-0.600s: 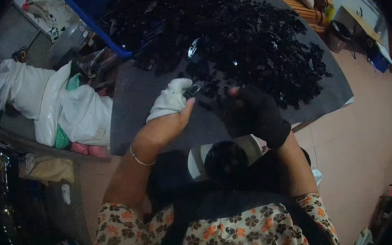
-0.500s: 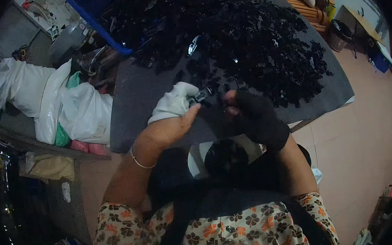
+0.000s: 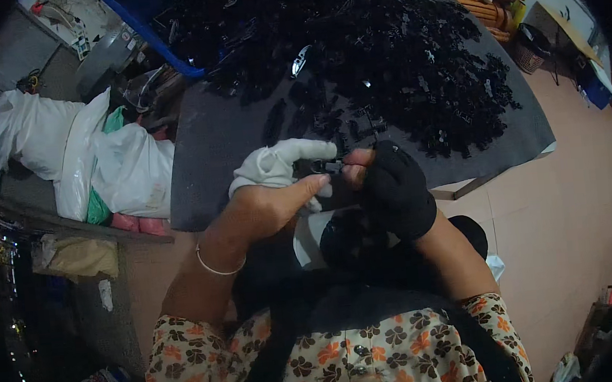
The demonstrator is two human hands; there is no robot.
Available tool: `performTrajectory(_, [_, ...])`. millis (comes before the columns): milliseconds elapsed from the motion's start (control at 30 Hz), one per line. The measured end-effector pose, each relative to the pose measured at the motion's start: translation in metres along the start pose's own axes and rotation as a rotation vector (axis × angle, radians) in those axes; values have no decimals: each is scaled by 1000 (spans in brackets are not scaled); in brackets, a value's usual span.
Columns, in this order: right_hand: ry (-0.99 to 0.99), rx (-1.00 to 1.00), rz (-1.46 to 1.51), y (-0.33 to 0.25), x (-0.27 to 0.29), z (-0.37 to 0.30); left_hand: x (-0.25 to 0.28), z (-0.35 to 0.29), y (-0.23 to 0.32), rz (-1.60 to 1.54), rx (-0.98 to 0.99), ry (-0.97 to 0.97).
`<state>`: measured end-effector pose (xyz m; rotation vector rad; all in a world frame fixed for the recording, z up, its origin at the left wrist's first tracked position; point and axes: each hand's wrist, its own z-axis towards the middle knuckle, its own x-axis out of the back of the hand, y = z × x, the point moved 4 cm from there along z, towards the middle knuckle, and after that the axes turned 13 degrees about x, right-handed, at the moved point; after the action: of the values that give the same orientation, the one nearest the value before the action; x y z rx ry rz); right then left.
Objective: Assembling small black plastic components by hand on a workbench.
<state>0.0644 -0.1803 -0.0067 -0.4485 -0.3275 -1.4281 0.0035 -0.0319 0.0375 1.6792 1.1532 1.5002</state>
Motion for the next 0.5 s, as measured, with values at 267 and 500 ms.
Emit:
performTrajectory(267, [35, -9, 27, 3, 0, -1, 1, 2, -15, -43, -91, -22])
performTrajectory(500, [72, -661, 300, 13, -12, -8, -10, -6, -17, 127, 34, 255])
